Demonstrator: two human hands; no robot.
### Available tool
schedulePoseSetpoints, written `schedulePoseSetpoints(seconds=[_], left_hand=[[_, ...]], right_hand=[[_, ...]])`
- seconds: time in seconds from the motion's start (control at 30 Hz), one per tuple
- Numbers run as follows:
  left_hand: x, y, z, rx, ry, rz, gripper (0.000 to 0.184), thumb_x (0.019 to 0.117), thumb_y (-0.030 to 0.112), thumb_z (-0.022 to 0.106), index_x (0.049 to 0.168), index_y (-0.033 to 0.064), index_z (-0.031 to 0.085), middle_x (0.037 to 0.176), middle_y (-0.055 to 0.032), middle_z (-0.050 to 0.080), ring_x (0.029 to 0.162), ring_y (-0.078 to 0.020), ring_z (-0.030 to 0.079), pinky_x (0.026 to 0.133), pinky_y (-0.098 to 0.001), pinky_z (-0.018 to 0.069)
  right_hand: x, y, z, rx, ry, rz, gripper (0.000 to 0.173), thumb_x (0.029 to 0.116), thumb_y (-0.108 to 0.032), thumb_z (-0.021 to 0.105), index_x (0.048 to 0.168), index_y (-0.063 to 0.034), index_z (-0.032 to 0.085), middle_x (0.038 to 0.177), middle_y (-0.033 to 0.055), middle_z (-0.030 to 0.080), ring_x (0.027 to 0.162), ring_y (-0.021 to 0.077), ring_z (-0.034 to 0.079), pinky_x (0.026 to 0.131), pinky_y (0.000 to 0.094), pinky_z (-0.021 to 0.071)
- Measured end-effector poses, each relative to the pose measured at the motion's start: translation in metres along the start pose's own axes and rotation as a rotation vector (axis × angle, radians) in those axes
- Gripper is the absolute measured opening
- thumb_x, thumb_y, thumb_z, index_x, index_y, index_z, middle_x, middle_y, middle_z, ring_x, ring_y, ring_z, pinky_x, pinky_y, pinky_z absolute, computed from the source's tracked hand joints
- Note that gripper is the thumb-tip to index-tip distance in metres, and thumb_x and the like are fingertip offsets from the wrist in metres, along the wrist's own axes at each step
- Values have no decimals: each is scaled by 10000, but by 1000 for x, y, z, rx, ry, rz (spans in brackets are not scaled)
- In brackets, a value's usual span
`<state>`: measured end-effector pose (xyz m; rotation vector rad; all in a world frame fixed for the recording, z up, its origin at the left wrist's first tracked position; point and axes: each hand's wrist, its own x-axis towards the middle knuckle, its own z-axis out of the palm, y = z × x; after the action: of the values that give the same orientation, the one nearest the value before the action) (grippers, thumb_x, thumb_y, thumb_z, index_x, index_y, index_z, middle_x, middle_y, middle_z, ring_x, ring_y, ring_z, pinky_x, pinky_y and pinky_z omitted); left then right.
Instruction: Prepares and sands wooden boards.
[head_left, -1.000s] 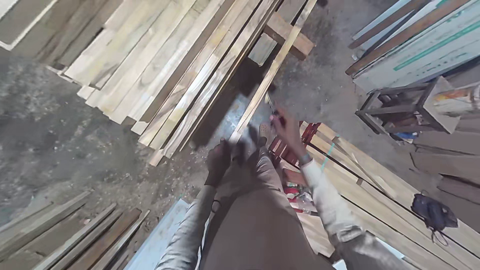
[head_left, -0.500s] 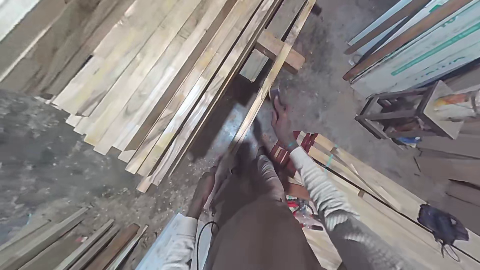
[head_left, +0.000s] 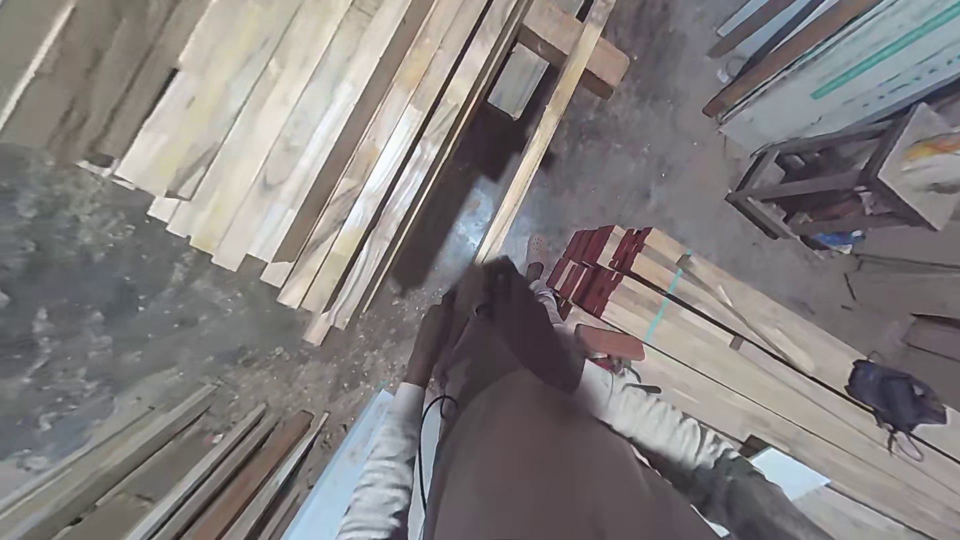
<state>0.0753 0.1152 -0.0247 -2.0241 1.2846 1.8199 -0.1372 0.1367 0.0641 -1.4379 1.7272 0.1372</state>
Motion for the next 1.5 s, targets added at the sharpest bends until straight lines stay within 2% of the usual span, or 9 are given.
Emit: schedulePoseSetpoints(seconds=[0.07,0.2,0.7,0.83,1.03,1.13,1.3,1.43,1.5], left_hand=[[-1,0,0,-232,-22,1,484,1121,431,303,1198,79,625,790,-103,645,597,-225,615,539,-413,538],[-15,6,-11,-502,-202,16,691,1102,528,180,849,67,630,623,-47,594,515,-159,555,499,-319,493],[-11,-20,1,-449,-96,-78,709,1072,625,254,971,43,645,715,-91,630,551,-209,595,517,-385,529],[-16,-17,-3,-537,-157,25,654,1097,553,256,895,46,616,645,-63,596,495,-171,565,466,-331,505],[-27,-18,-8,-210,-22,108,892,1029,713,131,1099,20,689,928,-166,689,822,-274,667,780,-503,561],[-24,-15,-12,-366,-96,-17,747,1063,652,204,1133,68,665,868,-122,688,710,-233,663,642,-436,573],[-10,-23,-17,-547,-238,-170,532,1052,559,378,1106,126,684,846,-77,687,706,-189,653,622,-385,560],[-26,-21,-17,-570,-231,-45,520,1099,489,316,1160,101,657,866,-62,682,707,-161,646,631,-343,560],[-40,-16,-15,-588,-159,103,459,1127,376,311,1214,66,637,900,-51,692,736,-129,661,666,-316,579]], right_hand=[[-23,-45,-16,-56,-43,83,623,1034,-364,568,1562,-79,400,1441,224,524,1190,370,633,946,506,553],[4,3,-8,134,506,-244,499,1046,-211,549,1538,-168,480,1283,198,612,943,302,686,789,453,594],[54,-21,-84,-134,444,49,363,1017,-167,533,1342,-13,586,1224,312,606,1017,459,670,813,587,570],[4,-51,-8,10,285,-27,484,946,-107,669,1384,26,511,1339,327,506,1030,471,648,770,592,574],[-60,-90,34,-246,-115,14,509,1064,-214,467,1502,40,421,1402,327,486,1185,451,602,931,541,546],[-53,-50,4,-26,165,-158,401,1044,-199,514,1399,-30,591,1149,262,668,963,392,677,820,541,560],[2,-16,8,127,462,-193,623,1066,-243,544,1633,-251,285,1379,232,518,917,377,682,698,529,600],[13,29,127,-98,692,-332,507,999,-206,527,1477,-41,497,1205,289,595,857,361,672,681,454,576],[-32,-9,87,43,318,-40,415,1044,-163,503,1439,-42,532,1275,251,621,1087,372,667,912,493,557]])
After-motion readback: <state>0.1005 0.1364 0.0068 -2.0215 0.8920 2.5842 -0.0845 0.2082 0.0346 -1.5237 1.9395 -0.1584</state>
